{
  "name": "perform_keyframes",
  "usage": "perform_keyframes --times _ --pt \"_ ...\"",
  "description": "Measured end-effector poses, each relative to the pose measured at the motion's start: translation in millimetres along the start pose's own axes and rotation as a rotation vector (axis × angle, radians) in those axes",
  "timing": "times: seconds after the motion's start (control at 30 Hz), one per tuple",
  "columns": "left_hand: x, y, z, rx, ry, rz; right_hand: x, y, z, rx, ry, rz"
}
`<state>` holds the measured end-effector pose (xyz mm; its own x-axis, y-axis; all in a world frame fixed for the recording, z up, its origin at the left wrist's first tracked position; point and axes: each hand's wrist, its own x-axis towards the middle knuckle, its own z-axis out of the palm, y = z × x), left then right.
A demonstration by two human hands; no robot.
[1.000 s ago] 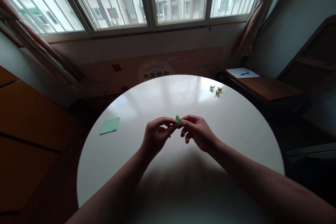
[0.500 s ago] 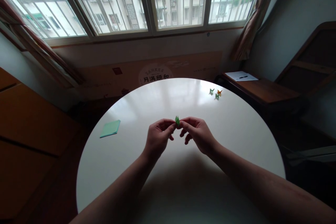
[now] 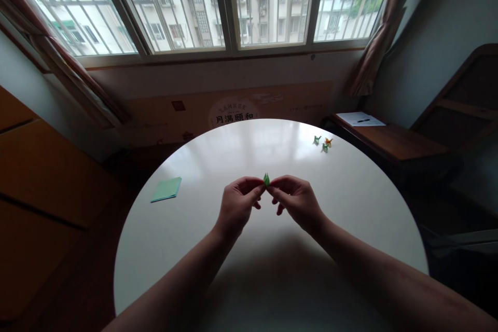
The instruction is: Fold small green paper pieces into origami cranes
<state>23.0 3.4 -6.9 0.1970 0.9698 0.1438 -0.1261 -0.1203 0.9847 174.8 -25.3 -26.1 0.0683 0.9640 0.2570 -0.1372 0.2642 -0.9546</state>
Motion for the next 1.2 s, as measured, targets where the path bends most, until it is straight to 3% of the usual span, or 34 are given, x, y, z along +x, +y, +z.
perform_keyframes --times 0.5,0.7,1.2 --pt "-0.5 1.2 1.1 -0.034 0.017 0.007 0.7 0.8 1.7 0.099 0.015 0.084" --pt "-0.6 6.2 -1.1 -0.023 0.014 -0.042 1.4 -0.6 -0.5 0.063 -0.042 0.148" --pt "-0.2 6.9 -4.2 0.063 0.009 -0.066 1.3 5.7 1.9 0.047 -0.026 0.156"
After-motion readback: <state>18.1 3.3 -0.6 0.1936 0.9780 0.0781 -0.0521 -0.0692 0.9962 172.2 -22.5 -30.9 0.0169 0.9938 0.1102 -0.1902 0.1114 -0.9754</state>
